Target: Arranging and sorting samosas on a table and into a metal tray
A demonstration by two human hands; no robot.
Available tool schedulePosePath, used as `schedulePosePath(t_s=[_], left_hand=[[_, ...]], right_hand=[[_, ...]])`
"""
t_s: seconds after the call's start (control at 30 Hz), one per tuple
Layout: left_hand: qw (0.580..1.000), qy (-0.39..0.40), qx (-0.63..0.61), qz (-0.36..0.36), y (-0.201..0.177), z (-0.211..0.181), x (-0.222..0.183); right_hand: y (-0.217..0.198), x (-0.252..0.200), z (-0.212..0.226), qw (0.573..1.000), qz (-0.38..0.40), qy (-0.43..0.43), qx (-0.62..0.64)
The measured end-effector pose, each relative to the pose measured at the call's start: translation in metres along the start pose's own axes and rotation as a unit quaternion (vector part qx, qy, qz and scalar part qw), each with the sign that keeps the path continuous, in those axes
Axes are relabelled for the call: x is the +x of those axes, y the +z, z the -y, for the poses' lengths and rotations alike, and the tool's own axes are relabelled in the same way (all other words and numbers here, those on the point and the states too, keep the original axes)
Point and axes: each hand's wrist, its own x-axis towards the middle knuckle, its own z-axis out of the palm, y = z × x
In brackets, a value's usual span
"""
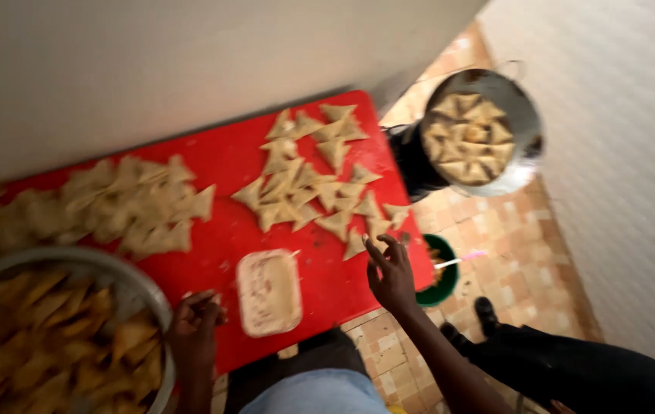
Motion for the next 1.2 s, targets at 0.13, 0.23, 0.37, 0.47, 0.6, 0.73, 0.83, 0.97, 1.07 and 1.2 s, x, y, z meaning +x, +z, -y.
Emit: schedulePosePath(t_s=[0.13, 0.23, 0.37, 0.47, 0.6, 0.73, 0.83, 0.97, 1.07, 1.2], left_hand=[[1.0, -0.004, -0.012, -0.017, -0.032, -0.001, -0.011], [0.998, -0.026, -0.001, -0.059, -0.037, -0.056, -0.035], [0.999, -0.03, 0.024, -0.039, -0.066, -0.073, -0.036], [1.0, -0.008, 0.016, -0.025, -0.104, -0.054, -0.025], [0.998, 0.009, -0.045, -0.032, -0.148, -0.046, -0.019], [0.998, 0.045, 0.022, -0.027, -0.19, -0.041, -0.014], [0.999, 0.037, -0.004, -0.029, -0.205, -0.048, -0.016], [1.0, 0.028, -0.004, -0.012, -0.219, -0.034, -0.008], [1.0, 0.028, -0.008, 0.0, -0.22, -0.031, -0.006], [0.999, 0.029, -0.004, 0.016, -0.212, -0.038, -0.005]], right_hand=[[0.008, -0.013, 0.067, 0.995, 0.054, -0.051, 0.072], [0.019, -0.032, 0.112, 0.982, 0.132, -0.092, 0.102], [0.053, -0.069, 0.144, 0.973, 0.176, -0.148, 0.02], [0.078, -0.091, 0.155, 0.975, 0.146, -0.156, -0.054], [0.087, -0.091, 0.166, 0.983, 0.071, -0.16, -0.051], [0.086, -0.086, 0.191, 0.989, 0.047, -0.104, -0.09], [0.09, -0.079, 0.198, 0.987, 0.045, 0.142, 0.06], [0.103, -0.059, 0.194, 0.902, -0.01, 0.397, 0.171], [0.12, -0.05, 0.192, 0.818, -0.021, 0.509, 0.269], [0.121, -0.047, 0.187, 0.766, -0.051, 0.557, 0.317]])
